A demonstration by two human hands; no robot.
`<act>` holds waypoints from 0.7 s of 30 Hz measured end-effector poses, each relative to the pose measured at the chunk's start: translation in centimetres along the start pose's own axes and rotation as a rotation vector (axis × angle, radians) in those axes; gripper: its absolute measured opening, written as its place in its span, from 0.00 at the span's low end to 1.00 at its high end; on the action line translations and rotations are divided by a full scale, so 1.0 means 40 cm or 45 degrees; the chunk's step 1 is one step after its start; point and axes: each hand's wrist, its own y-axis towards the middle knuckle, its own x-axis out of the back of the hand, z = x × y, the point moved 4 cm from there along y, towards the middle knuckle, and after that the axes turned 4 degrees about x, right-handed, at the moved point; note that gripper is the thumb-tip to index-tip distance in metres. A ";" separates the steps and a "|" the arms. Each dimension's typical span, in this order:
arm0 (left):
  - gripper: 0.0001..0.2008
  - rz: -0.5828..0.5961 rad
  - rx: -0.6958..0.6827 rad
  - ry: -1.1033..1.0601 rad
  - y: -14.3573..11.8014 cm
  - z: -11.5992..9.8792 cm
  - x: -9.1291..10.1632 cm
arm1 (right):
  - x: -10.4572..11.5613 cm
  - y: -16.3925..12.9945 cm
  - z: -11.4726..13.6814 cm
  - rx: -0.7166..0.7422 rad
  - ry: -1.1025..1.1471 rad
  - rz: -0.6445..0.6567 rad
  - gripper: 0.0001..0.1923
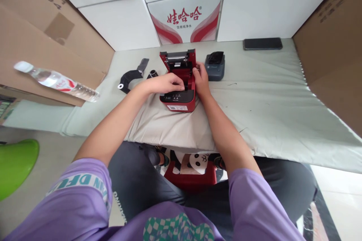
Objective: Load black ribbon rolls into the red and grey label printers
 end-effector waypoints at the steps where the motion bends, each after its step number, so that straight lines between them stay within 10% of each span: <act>1: 0.13 0.004 0.006 0.021 0.002 -0.001 -0.001 | -0.001 0.000 0.002 -0.012 0.001 -0.001 0.37; 9: 0.15 -0.029 0.065 0.155 -0.002 -0.007 -0.007 | -0.004 0.003 0.015 -0.050 -0.042 0.010 0.42; 21: 0.18 -0.472 0.192 0.422 -0.015 -0.014 -0.005 | -0.001 0.001 0.008 -0.032 -0.019 -0.004 0.40</act>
